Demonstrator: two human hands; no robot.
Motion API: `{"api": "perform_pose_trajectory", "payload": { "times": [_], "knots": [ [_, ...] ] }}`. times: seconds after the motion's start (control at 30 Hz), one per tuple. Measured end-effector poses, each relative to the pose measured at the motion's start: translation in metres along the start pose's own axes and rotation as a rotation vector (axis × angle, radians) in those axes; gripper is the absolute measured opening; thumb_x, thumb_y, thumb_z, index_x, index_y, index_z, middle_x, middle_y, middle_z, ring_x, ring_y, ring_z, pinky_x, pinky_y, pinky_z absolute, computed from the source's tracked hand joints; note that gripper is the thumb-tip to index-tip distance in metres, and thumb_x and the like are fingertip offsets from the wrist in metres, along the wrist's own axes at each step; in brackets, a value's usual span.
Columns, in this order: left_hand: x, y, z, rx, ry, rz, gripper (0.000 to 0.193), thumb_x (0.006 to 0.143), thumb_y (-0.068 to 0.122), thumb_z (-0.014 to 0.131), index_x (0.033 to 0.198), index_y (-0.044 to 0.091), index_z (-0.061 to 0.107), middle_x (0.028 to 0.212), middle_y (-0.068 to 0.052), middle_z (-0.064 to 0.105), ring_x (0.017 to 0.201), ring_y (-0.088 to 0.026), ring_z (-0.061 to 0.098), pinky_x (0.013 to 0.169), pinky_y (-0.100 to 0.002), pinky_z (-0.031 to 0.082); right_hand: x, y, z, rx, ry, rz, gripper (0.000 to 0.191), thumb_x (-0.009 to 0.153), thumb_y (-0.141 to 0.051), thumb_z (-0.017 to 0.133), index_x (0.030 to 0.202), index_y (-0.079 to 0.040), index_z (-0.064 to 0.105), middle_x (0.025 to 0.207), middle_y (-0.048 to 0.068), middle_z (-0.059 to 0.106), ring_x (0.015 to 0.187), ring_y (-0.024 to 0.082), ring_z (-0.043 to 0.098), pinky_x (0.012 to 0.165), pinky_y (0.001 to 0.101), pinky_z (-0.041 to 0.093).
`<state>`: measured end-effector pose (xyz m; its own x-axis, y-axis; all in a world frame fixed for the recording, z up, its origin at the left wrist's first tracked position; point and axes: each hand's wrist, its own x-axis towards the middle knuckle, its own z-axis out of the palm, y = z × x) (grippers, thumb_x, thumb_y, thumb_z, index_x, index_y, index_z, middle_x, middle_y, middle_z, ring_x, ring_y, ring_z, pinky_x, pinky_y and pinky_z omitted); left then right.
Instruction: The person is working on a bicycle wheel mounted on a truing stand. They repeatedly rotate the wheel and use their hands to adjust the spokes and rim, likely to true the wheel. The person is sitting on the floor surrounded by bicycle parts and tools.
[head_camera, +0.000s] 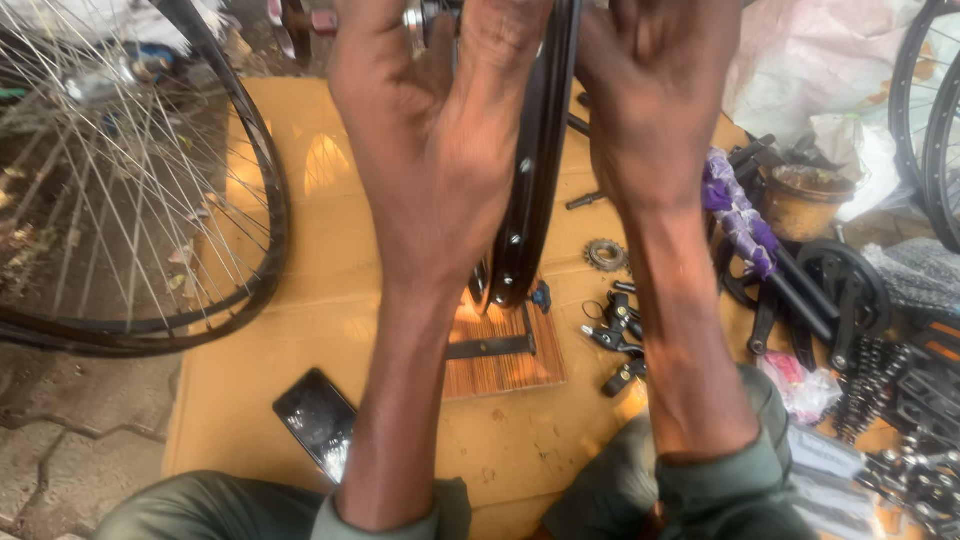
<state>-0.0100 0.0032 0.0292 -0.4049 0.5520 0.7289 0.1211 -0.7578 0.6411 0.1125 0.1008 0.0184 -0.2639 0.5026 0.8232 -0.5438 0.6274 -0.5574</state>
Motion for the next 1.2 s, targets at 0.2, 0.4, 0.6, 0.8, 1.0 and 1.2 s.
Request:
{"api": "perform_pose_trajectory", "payload": {
  "times": [0.2, 0.4, 0.6, 0.8, 1.0, 1.2],
  "knots": [
    [-0.041, 0.004, -0.007, 0.241, -0.052, 0.136, 0.036, 0.118, 0.017, 0.059, 0.15, 0.011, 0.042, 0.148, -0.004, 0.042, 0.14, -0.013, 0.045, 0.123, -0.029, 0.039, -0.026, 0.015, 0.015, -0.078, 0.011, 0.061, 0.028, 0.109, 0.001, 0.07, 0.135, -0.006, 0.063, 0.117, 0.001, 0.069, 0.106, 0.009, 0.062, 0.096, 0.0251, 0.052],
    [-0.043, -0.004, -0.001, 0.377, -0.013, 0.161, 0.035, 0.12, 0.018, 0.058, 0.153, 0.013, 0.045, 0.148, -0.004, 0.042, 0.138, -0.014, 0.046, 0.12, -0.027, 0.04, -0.002, 0.041, -0.002, 0.051, -0.075, 0.114, 0.01, 0.114, -0.014, 0.064, 0.115, -0.007, 0.072, 0.098, 0.0, 0.072, 0.083, 0.007, 0.063, 0.076, 0.0255, 0.052],
    [-0.042, 0.009, 0.002, 0.404, 0.031, 0.186, 0.032, 0.12, 0.016, 0.063, 0.149, 0.014, 0.051, 0.156, -0.008, 0.031, 0.14, -0.017, 0.037, 0.111, -0.026, 0.046, 0.005, 0.057, 0.004, 0.152, 0.014, 0.136, 0.007, 0.11, -0.012, 0.065, 0.109, -0.007, 0.07, 0.094, -0.001, 0.069, 0.081, 0.007, 0.061, 0.074, 0.0251, 0.05],
    [-0.039, 0.008, 0.007, 0.337, 0.032, 0.149, 0.029, 0.121, 0.011, 0.069, 0.148, 0.009, 0.058, 0.146, -0.005, 0.039, 0.141, -0.017, 0.04, 0.122, -0.028, 0.034, 0.003, 0.048, 0.004, 0.04, 0.083, 0.059, 0.005, 0.106, -0.01, 0.066, 0.103, -0.007, 0.068, 0.09, -0.002, 0.067, 0.079, 0.006, 0.059, 0.072, 0.0248, 0.048],
    [-0.039, 0.0, 0.005, 0.194, 0.017, 0.144, 0.029, 0.118, 0.011, 0.064, 0.145, 0.01, 0.055, 0.149, -0.001, 0.038, 0.143, -0.013, 0.039, 0.123, -0.025, 0.033, 0.003, 0.044, 0.012, -0.328, 0.272, -0.278, 0.005, 0.102, -0.008, 0.068, 0.097, -0.007, 0.065, 0.087, -0.003, 0.064, 0.077, 0.006, 0.057, 0.07, 0.0245, 0.047],
    [-0.039, -0.002, 0.002, 0.172, -0.001, 0.13, 0.027, 0.117, 0.017, 0.061, 0.142, 0.009, 0.057, 0.144, -0.002, 0.045, 0.136, -0.014, 0.045, 0.119, -0.026, 0.037, 0.006, 0.041, 0.017, -0.437, 0.287, -0.409, 0.009, 0.098, -0.007, 0.069, 0.092, -0.007, 0.063, 0.083, -0.003, 0.061, 0.076, 0.006, 0.055, 0.068, 0.0242, 0.045]
  ]
}}
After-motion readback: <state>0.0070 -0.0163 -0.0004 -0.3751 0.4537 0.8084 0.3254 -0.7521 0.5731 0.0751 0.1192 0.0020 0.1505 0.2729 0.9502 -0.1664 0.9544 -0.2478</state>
